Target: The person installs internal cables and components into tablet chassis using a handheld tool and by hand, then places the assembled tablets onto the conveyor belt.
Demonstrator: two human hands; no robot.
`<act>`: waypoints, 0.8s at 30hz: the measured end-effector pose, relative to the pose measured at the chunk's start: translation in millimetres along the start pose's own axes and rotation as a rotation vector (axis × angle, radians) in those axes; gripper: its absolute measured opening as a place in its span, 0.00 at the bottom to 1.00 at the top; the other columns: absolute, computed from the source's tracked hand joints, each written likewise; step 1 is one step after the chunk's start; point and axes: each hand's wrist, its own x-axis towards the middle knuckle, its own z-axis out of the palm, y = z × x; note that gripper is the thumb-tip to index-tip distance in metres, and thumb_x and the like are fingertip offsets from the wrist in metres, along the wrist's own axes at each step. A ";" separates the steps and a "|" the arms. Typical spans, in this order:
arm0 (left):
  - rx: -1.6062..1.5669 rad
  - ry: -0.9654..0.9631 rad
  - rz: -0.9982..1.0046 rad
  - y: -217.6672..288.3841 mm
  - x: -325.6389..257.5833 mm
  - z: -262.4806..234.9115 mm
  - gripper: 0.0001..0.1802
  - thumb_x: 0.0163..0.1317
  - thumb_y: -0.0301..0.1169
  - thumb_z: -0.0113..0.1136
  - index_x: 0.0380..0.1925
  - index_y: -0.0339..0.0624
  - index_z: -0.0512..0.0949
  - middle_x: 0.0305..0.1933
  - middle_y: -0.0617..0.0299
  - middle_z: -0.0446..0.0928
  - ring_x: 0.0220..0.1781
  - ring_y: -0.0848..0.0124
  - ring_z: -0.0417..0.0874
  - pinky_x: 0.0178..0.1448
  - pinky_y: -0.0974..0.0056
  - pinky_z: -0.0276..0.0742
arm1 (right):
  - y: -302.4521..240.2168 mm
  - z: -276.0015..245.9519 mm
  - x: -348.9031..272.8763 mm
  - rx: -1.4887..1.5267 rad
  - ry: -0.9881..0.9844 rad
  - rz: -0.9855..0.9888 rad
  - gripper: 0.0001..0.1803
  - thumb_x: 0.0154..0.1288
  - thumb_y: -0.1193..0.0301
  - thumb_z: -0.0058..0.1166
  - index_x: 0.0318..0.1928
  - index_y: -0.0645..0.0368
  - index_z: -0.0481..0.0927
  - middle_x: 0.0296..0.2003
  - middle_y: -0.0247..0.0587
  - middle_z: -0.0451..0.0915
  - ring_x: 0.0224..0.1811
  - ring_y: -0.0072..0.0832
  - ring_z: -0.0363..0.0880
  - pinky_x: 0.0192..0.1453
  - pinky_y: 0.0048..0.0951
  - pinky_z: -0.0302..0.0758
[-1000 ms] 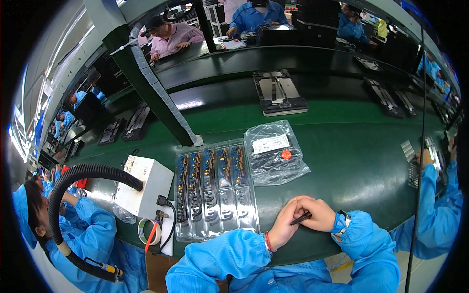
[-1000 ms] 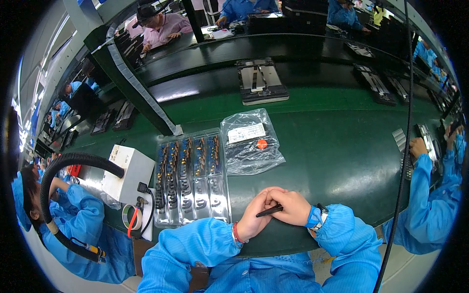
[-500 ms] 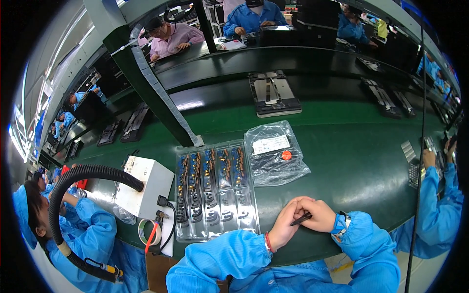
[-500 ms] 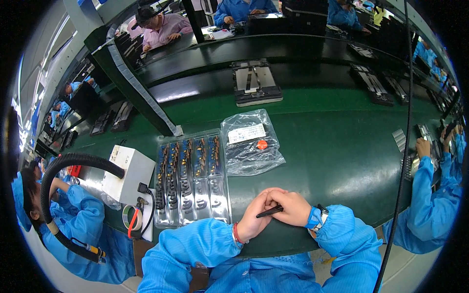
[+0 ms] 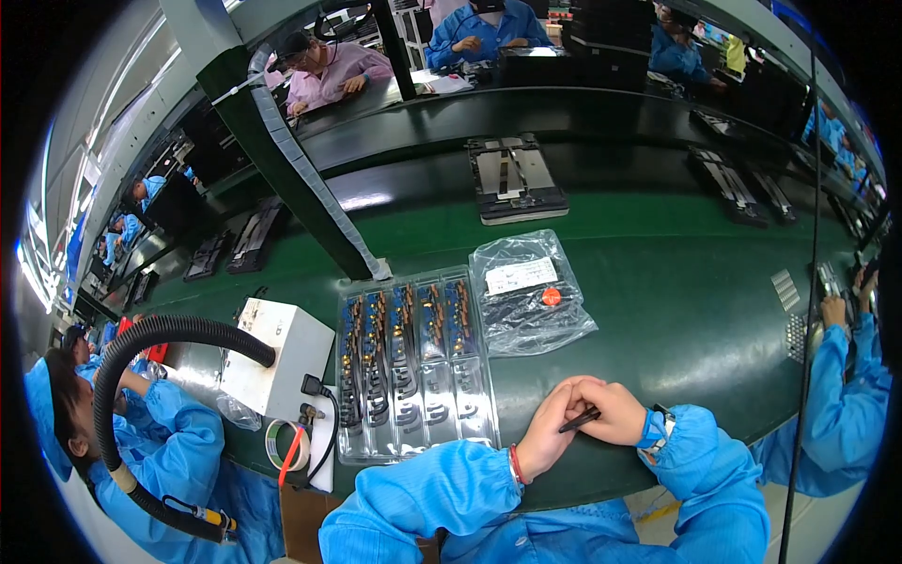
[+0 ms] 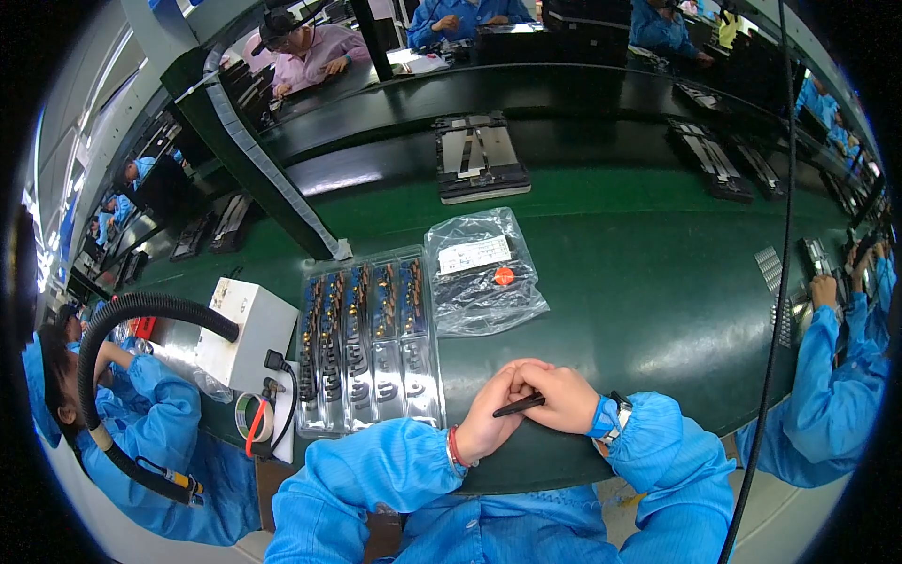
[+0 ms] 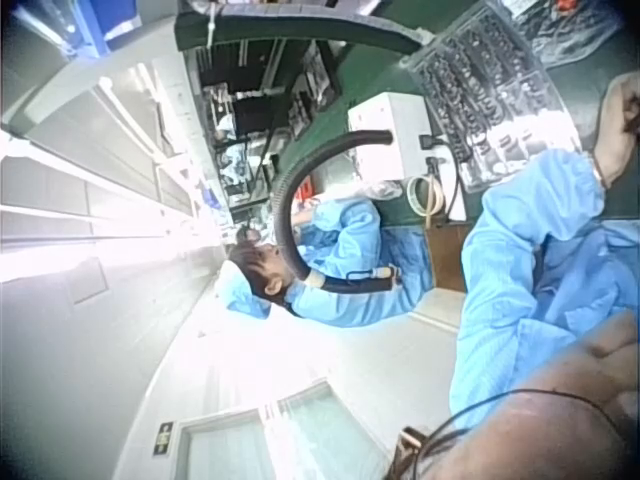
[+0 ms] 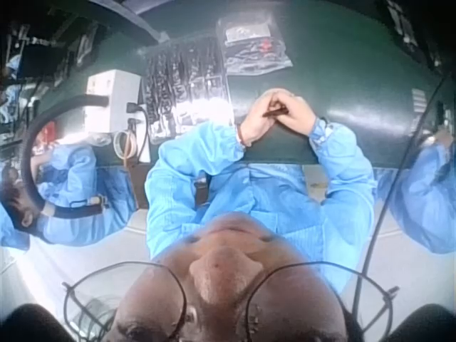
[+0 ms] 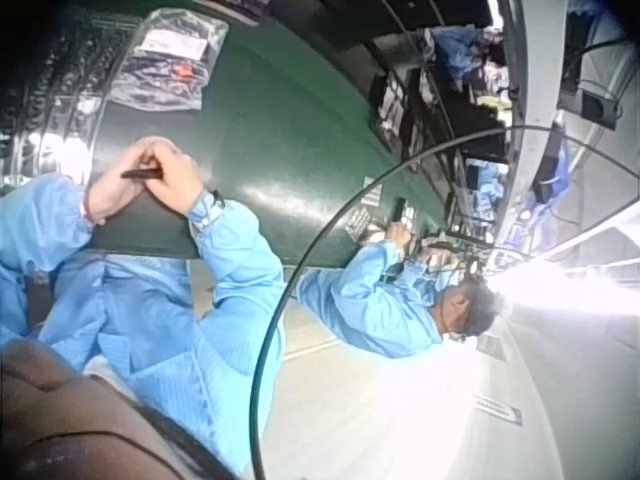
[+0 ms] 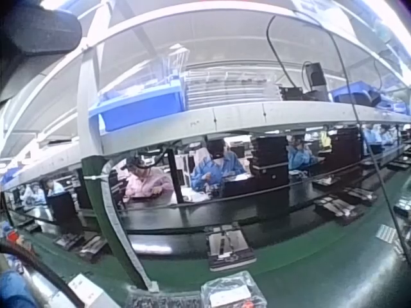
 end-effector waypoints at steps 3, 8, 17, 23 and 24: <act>0.006 0.000 0.005 -0.4 0.4 -0.2 0.19 0.68 0.34 0.28 0.50 0.35 0.64 0.53 0.55 0.68 0.50 0.72 0.72 0.56 0.68 0.66 | -1.1 -0.5 0.0 -0.001 0.000 0.002 0.08 0.48 0.76 0.52 0.31 0.57 0.70 0.23 0.40 0.76 0.26 0.37 0.77 0.28 0.32 0.71; 0.002 -0.008 0.008 -0.7 0.3 -0.4 0.20 0.68 0.35 0.28 0.50 0.35 0.64 0.53 0.55 0.68 0.50 0.71 0.72 0.56 0.68 0.66 | -0.3 0.1 -0.5 -0.003 -0.004 0.011 0.08 0.48 0.76 0.53 0.31 0.57 0.70 0.23 0.40 0.76 0.27 0.37 0.77 0.28 0.32 0.72; 0.014 -0.011 0.008 0.1 0.1 -0.3 0.20 0.68 0.36 0.28 0.50 0.35 0.64 0.53 0.55 0.68 0.51 0.71 0.72 0.57 0.67 0.66 | -0.6 -0.2 -0.1 -0.003 -0.007 0.011 0.08 0.48 0.75 0.52 0.32 0.57 0.70 0.24 0.39 0.76 0.27 0.36 0.77 0.29 0.32 0.72; 0.012 0.005 -0.007 1.4 -0.1 1.1 0.20 0.68 0.36 0.28 0.50 0.35 0.64 0.53 0.55 0.68 0.51 0.70 0.72 0.57 0.67 0.66 | 1.0 -0.1 0.1 0.010 -0.004 -0.009 0.09 0.47 0.76 0.52 0.32 0.57 0.70 0.24 0.39 0.76 0.27 0.35 0.77 0.29 0.31 0.72; 0.010 0.002 -0.007 1.0 0.1 0.5 0.20 0.68 0.36 0.28 0.50 0.35 0.64 0.54 0.55 0.68 0.51 0.70 0.72 0.57 0.67 0.66 | 1.5 0.0 -0.1 0.006 -0.004 -0.011 0.09 0.47 0.76 0.52 0.32 0.57 0.70 0.24 0.39 0.76 0.27 0.35 0.77 0.29 0.31 0.72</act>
